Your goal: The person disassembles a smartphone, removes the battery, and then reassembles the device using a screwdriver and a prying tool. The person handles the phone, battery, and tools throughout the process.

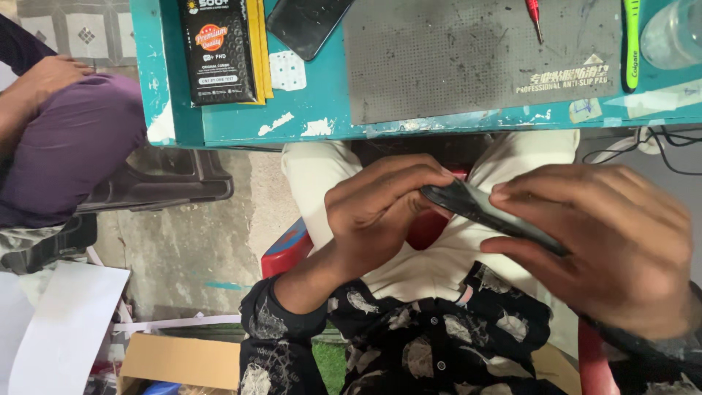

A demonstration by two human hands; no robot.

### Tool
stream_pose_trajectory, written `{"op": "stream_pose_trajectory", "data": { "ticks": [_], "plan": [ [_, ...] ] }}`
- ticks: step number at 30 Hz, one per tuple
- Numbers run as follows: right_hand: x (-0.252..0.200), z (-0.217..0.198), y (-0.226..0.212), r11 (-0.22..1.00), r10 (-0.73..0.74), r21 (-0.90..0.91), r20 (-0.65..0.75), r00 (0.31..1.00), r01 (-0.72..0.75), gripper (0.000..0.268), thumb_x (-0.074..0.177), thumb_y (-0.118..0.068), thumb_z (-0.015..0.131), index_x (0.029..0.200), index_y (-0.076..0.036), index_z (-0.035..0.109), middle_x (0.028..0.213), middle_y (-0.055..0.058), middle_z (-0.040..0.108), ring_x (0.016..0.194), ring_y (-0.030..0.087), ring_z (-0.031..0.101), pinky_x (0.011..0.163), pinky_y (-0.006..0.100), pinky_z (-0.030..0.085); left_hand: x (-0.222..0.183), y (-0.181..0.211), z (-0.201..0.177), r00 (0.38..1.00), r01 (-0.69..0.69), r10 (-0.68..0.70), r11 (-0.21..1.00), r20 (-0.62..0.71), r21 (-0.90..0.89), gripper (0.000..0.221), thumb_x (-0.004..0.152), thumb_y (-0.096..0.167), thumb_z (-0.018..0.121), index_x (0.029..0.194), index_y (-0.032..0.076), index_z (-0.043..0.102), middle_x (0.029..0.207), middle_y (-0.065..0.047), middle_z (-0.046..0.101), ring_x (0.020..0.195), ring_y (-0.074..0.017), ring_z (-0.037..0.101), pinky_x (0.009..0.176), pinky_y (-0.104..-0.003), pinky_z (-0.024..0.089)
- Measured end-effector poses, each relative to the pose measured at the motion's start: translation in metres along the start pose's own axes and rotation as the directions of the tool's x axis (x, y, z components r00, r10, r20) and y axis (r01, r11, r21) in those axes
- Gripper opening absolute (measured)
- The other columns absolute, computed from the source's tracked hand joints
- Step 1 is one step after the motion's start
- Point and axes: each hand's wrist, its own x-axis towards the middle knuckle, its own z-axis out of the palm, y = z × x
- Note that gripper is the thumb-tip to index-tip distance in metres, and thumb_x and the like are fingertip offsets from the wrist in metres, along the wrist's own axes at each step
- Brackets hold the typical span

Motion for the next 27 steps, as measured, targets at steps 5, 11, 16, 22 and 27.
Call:
{"op": "stream_pose_trajectory", "data": {
  "ticks": [5, 11, 16, 22, 27],
  "plan": [
    [0.002, 0.007, -0.004, 0.988, -0.079, -0.14, -0.045, 0.996, 0.072, 0.027, 0.077, -0.019, 0.092, 0.095, -0.003, 0.079, 0.095, 0.006, 0.074, 0.086, 0.022, 0.072, 0.072, 0.035, 0.054, -0.003, -0.002, 0.007, 0.997, -0.072, 0.077, 0.978, -0.014, 0.197, 0.029, 0.098, -0.011, 0.071, 0.123, 0.003, 0.069, 0.122, -0.012, 0.072, 0.11, -0.0202, 0.075, 0.095, -0.027, 0.065],
    [0.004, 0.018, -0.001, 0.972, -0.186, -0.169, -0.134, 0.973, 0.163, 0.021, 0.08, -0.012, 0.089, 0.092, 0.0, 0.077, 0.089, 0.009, 0.074, 0.081, 0.023, 0.073, 0.069, 0.032, 0.056, -0.006, -0.008, 0.014, 0.995, -0.072, 0.083, 0.984, -0.062, 0.16, 0.028, 0.098, -0.007, 0.075, 0.123, 0.003, 0.069, 0.122, -0.011, 0.072, 0.109, -0.0188, 0.075, 0.095, -0.025, 0.065],
    [0.007, 0.024, -0.002, 0.966, -0.206, -0.195, -0.186, 0.961, 0.17, 0.013, 0.081, -0.003, 0.089, 0.089, -0.001, 0.078, 0.088, 0.008, 0.073, 0.081, 0.023, 0.074, 0.069, 0.032, 0.057, -0.009, -0.008, 0.015, 0.997, -0.038, 0.047, 0.99, -0.06, 0.138, 0.025, 0.1, -0.007, 0.074, 0.123, 0.003, 0.069, 0.122, -0.012, 0.072, 0.11, -0.0192, 0.075, 0.096, -0.026, 0.064],
    [0.008, 0.017, 0.003, 0.937, -0.275, -0.257, -0.128, 0.953, 0.236, 0.013, 0.078, 0.001, 0.085, 0.089, 0.0, 0.079, 0.087, 0.007, 0.074, 0.079, 0.023, 0.072, 0.066, 0.033, 0.054, -0.007, -0.007, 0.015, 0.999, -0.04, 0.045, 0.989, -0.031, 0.144, 0.026, 0.099, -0.009, 0.071, 0.123, 0.001, 0.069, 0.119, -0.012, 0.072, 0.111, -0.0196, 0.075, 0.098, -0.026, 0.064],
    [0.009, 0.002, 0.016, 0.922, -0.355, -0.177, -0.026, 0.935, 0.345, 0.02, 0.073, 0.005, 0.08, 0.093, 0.002, 0.078, 0.091, 0.011, 0.072, 0.082, 0.027, 0.073, 0.069, 0.035, 0.056, 0.003, 0.004, 0.004, 0.988, 0.088, -0.081, 0.995, 0.13, -0.049, 0.029, 0.099, -0.008, 0.061, 0.125, 0.003, 0.068, 0.131, -0.016, 0.066, 0.118, -0.0222, 0.075, 0.09, -0.029, 0.066]
  ]
}}
